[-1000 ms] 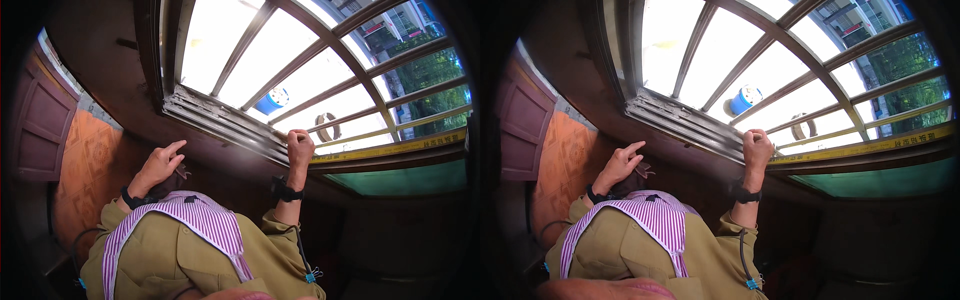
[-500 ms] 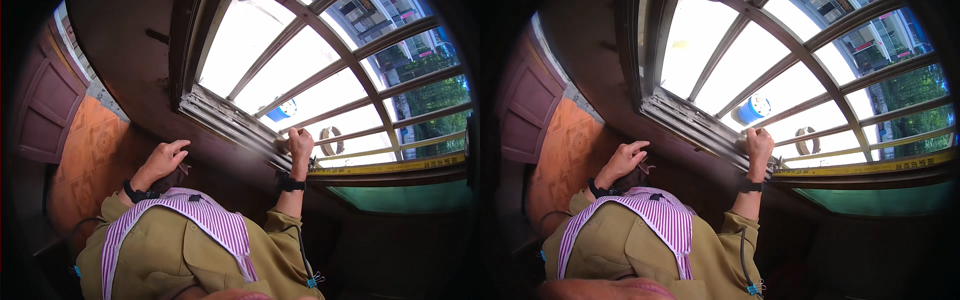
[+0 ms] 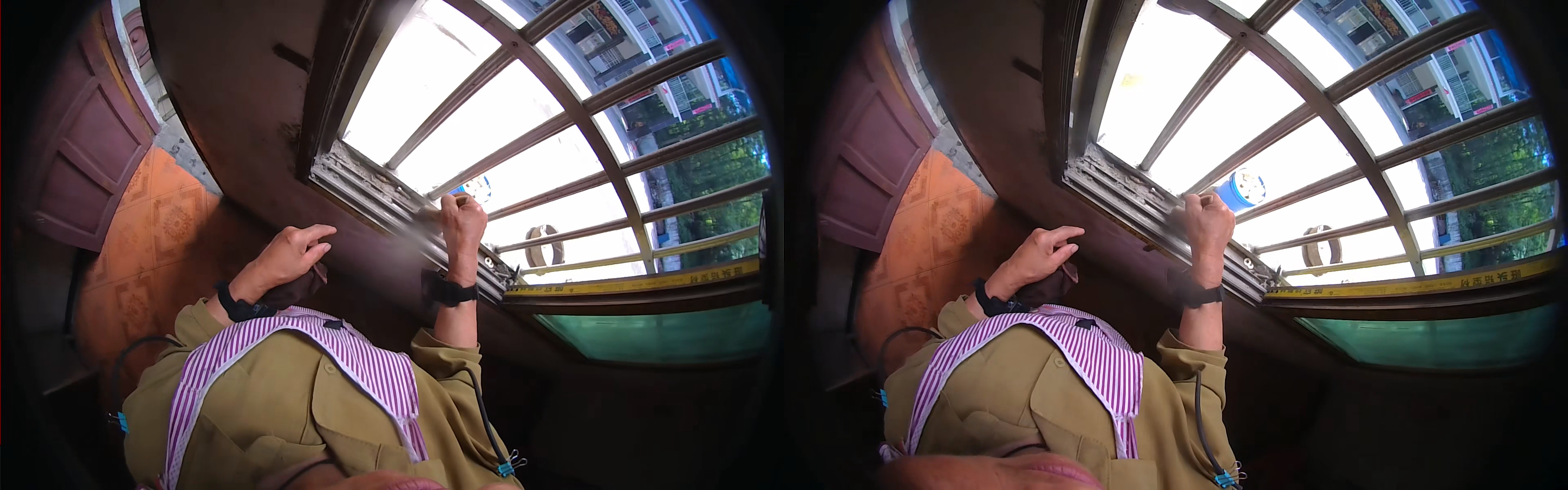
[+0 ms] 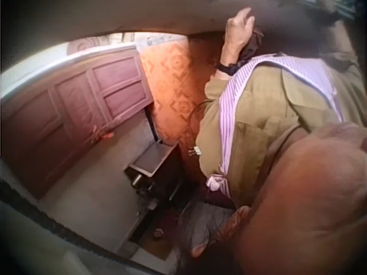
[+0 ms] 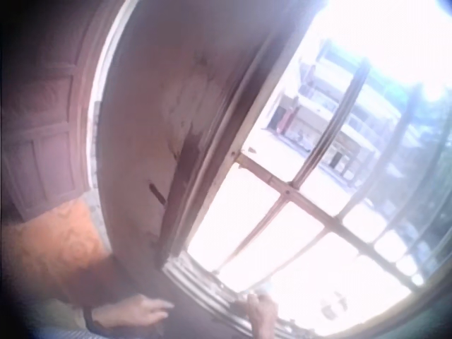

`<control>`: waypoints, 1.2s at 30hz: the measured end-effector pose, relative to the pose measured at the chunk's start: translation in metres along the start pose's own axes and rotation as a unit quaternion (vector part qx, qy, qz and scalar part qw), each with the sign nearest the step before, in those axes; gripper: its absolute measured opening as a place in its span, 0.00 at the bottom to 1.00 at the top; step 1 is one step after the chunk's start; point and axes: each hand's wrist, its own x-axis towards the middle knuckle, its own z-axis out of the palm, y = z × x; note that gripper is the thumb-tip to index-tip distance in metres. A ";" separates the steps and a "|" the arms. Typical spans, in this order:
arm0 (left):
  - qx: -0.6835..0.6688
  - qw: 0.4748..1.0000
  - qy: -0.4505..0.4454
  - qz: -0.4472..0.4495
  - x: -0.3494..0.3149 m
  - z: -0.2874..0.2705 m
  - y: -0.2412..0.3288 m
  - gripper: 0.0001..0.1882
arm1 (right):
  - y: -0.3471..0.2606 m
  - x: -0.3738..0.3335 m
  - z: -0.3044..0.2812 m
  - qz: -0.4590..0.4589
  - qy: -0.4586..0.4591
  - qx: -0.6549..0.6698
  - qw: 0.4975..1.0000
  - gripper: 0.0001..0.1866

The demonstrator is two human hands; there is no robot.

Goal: Cleaning a metal window frame and its tracks using a brush and a cloth.

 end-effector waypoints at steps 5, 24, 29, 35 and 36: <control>0.005 0.999 -0.014 -0.052 0.005 0.001 0.027 0.24 | -0.045 -0.042 -0.029 -0.129 0.049 0.019 0.990 0.05; 0.011 0.969 0.242 0.047 -0.017 0.008 0.030 0.11 | 0.009 0.013 0.035 -0.218 -0.235 -0.151 0.935 0.14; 0.003 0.968 0.250 0.032 -0.029 0.014 0.031 0.11 | 0.006 0.005 0.046 -0.205 -0.256 -0.112 0.938 0.12; -0.012 0.968 0.248 0.033 -0.036 0.017 0.036 0.11 | 0.001 0.006 0.043 -0.172 -0.299 -0.143 0.928 0.09; -0.010 0.968 0.249 0.037 -0.036 0.018 0.036 0.11 | 0.005 0.008 0.045 -0.172 -0.295 -0.143 0.929 0.09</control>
